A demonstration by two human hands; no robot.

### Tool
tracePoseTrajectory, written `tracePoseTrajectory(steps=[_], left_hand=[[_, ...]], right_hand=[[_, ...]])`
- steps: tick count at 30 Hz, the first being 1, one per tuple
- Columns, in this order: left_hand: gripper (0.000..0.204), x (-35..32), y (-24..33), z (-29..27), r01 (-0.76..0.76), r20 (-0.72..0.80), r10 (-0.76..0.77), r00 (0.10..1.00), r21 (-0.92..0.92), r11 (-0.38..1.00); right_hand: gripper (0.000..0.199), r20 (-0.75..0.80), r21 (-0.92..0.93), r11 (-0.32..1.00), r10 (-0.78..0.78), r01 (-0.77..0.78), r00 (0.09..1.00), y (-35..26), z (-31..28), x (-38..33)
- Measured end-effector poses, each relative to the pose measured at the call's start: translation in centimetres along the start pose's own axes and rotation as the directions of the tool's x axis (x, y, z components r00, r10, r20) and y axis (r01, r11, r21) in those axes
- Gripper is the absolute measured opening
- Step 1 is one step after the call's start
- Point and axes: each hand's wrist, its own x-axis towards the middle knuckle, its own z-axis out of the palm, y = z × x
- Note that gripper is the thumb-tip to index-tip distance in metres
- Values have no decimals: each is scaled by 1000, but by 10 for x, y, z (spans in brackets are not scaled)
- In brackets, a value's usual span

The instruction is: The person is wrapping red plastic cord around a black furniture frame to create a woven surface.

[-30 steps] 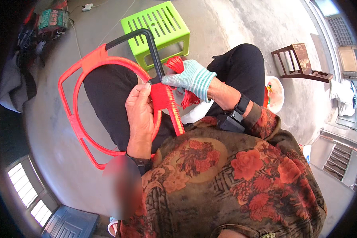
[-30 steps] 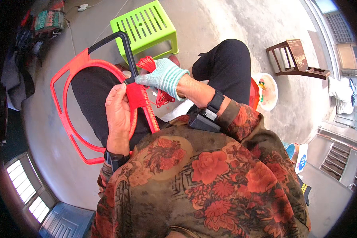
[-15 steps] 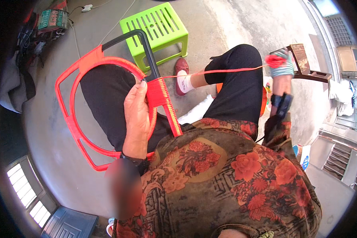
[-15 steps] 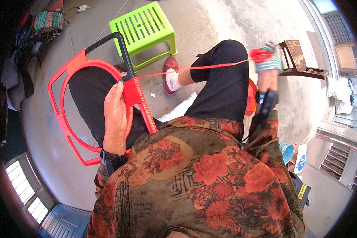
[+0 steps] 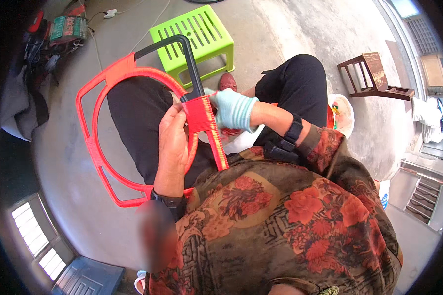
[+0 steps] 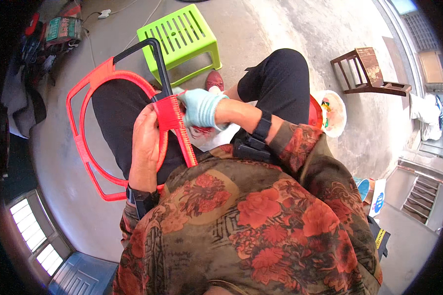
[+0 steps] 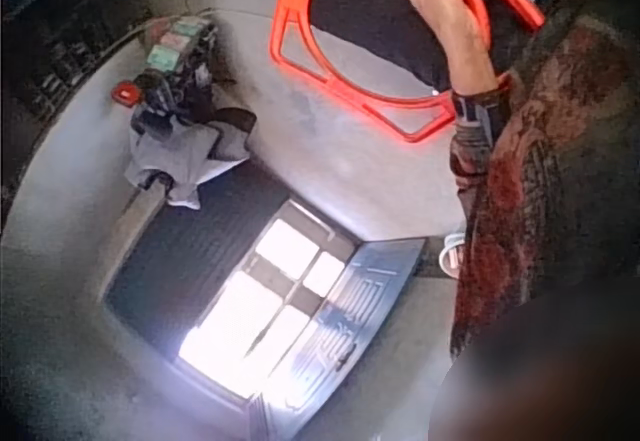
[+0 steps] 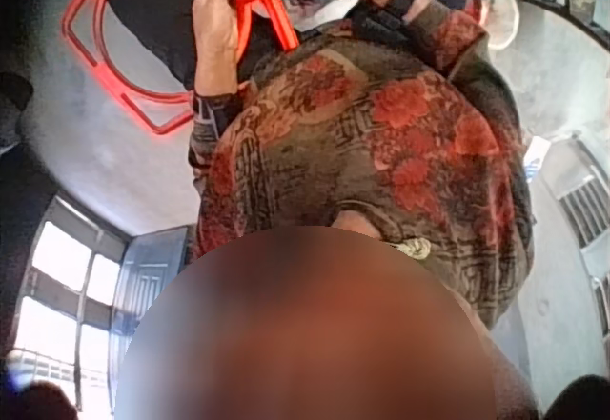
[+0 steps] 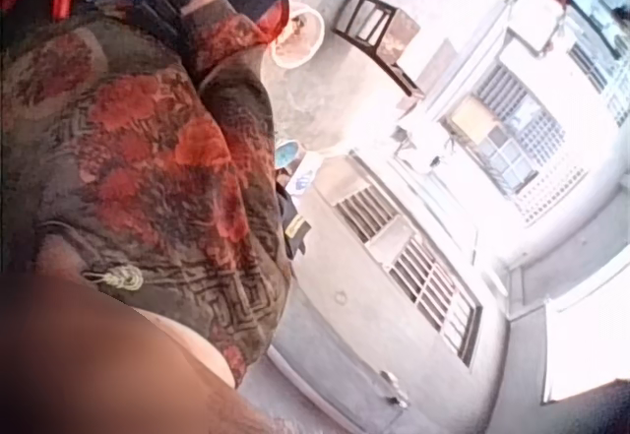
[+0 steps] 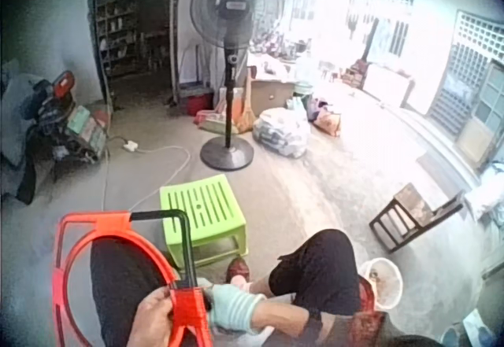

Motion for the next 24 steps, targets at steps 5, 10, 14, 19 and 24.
tracePoseTrajectory(steps=[5,10,14,19,24], left_hand=[[17,-9,4,6,-320,-130,378,917,326,889],[19,-22,15,29,-604,-27,802,597,642,472],[22,-25,13,28,-677,113,849,516,662,323],[21,-13,12,20,-501,-100,631,769,519,693],[14,-10,12,16,-230,-184,280,942,255,939]], right_hand=[[52,-573,281,947,38,153,819,-2,-11,9],[49,-559,-357,847,-532,394,636,-54,-37,-10],[37,-419,-624,618,-781,479,462,-53,-7,10],[17,-701,359,811,-93,462,707,-45,-39,-19],[19,-519,-583,781,-144,-225,842,26,-93,-67]])
